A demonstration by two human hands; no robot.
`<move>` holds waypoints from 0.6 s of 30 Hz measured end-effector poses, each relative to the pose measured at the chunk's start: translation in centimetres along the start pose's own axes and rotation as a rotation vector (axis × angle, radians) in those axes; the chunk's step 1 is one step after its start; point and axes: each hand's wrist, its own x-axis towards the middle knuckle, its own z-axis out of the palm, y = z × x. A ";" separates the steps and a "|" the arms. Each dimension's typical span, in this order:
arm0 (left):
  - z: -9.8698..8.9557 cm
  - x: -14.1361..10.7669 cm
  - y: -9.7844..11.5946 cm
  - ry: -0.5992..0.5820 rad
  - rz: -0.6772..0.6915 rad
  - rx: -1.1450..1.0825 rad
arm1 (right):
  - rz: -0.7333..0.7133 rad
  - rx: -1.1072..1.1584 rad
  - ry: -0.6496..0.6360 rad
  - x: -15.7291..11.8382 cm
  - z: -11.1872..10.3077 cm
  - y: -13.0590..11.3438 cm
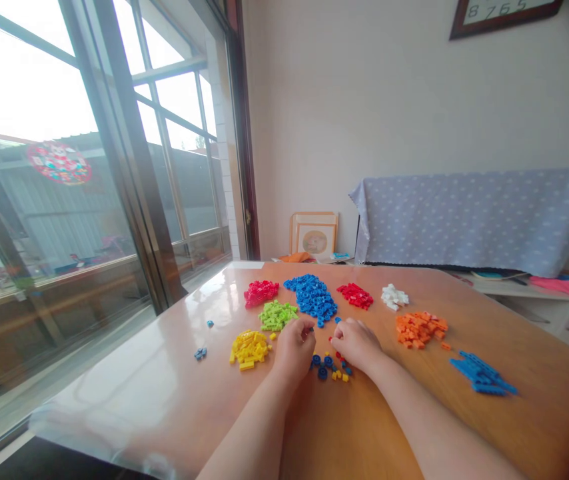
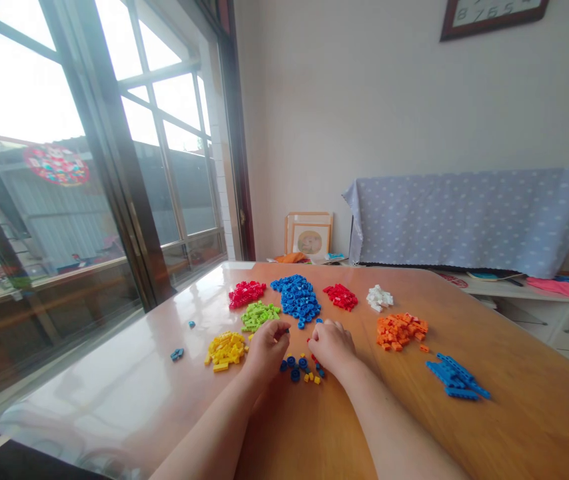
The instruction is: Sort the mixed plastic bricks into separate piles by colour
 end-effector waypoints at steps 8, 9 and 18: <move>-1.0 -0.6 0.7 0.085 0.044 0.021 | -0.188 0.172 0.152 0.0 -0.3 0.1; -1.2 -0.7 0.9 0.107 0.037 0.011 | -0.219 0.201 0.164 -0.1 -0.4 0.0; -8.3 -3.5 0.4 0.240 -0.016 0.057 | -0.291 0.381 0.299 -1.4 -0.8 0.3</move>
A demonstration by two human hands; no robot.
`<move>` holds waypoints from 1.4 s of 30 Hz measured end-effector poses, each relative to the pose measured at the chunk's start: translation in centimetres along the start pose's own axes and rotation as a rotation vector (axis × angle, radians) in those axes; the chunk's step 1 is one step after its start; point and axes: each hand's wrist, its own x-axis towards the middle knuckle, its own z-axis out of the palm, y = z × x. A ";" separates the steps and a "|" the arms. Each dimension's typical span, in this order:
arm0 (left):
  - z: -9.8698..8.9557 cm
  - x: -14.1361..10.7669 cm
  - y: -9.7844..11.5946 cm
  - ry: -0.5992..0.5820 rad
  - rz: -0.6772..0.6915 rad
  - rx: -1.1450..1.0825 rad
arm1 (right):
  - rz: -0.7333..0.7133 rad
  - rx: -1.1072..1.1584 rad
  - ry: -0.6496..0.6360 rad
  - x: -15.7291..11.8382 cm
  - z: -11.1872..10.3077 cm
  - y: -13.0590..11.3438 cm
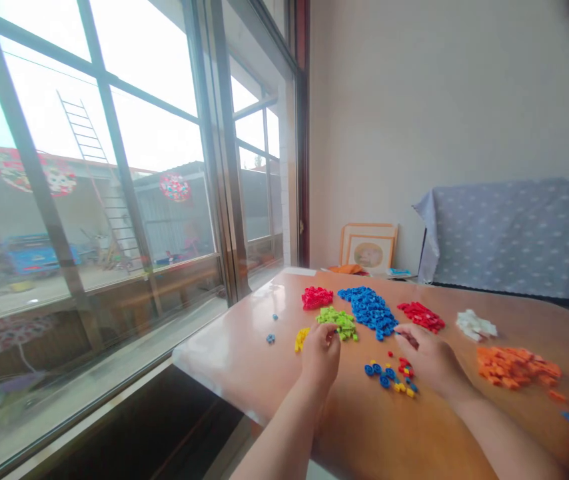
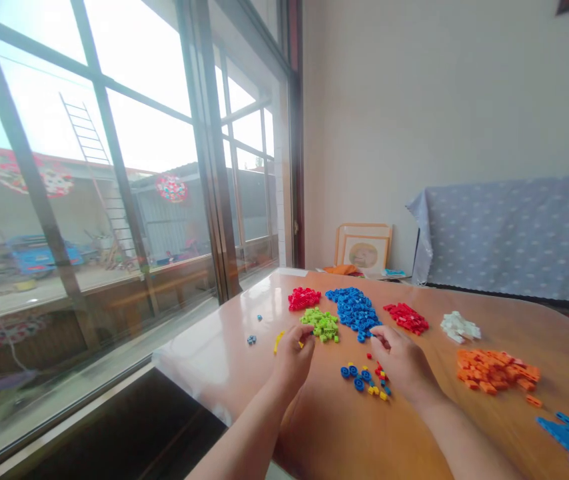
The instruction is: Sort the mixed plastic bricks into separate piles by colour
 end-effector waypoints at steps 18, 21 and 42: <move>-14.1 0.0 -9.7 -0.030 -0.389 0.405 | 0.032 0.256 -0.211 0.8 2.2 -9.5; -13.9 0.1 -9.9 -0.028 -0.407 0.407 | 0.041 0.355 -0.244 -0.7 3.8 -12.0; -9.2 -4.7 -1.7 -0.277 0.056 0.105 | 0.401 0.840 -0.418 -5.8 7.6 -17.6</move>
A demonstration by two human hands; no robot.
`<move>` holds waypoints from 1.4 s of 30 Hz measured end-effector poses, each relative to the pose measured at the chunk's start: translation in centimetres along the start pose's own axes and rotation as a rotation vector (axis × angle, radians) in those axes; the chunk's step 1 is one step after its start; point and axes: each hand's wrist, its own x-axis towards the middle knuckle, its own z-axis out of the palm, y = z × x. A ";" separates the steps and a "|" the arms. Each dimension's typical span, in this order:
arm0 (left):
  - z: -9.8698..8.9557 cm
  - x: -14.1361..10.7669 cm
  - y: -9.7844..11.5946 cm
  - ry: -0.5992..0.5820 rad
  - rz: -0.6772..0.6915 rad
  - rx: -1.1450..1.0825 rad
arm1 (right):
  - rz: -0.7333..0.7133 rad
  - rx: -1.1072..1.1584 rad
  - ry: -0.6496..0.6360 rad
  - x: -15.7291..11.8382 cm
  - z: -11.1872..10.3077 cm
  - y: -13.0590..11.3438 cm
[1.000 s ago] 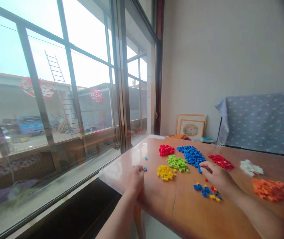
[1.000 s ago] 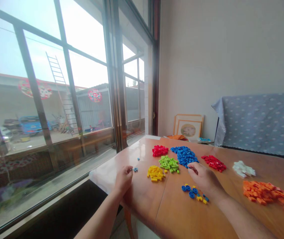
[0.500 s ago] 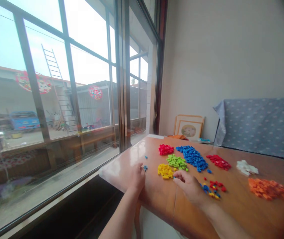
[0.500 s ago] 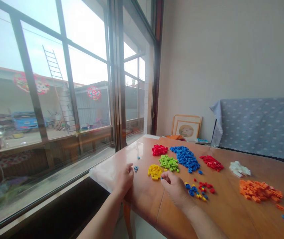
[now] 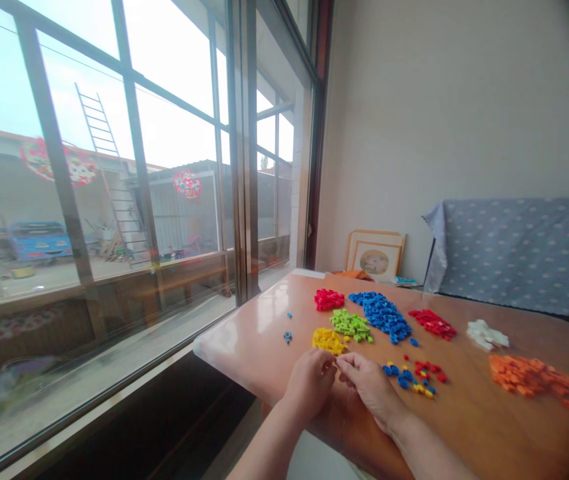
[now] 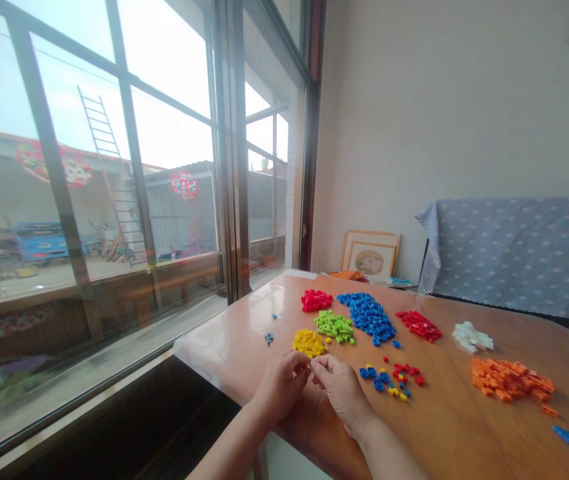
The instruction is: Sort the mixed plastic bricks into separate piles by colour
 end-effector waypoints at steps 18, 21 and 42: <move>-6.1 1.8 -5.5 0.209 -0.508 0.474 | 0.024 -0.017 -0.001 1.1 0.0 2.0; -6.3 2.1 -6.0 0.183 -0.569 0.521 | 0.020 -0.028 -0.013 1.3 -0.1 2.3; -5.7 2.2 -6.3 0.191 -0.596 0.427 | -0.033 -0.070 -0.050 1.1 -0.2 1.9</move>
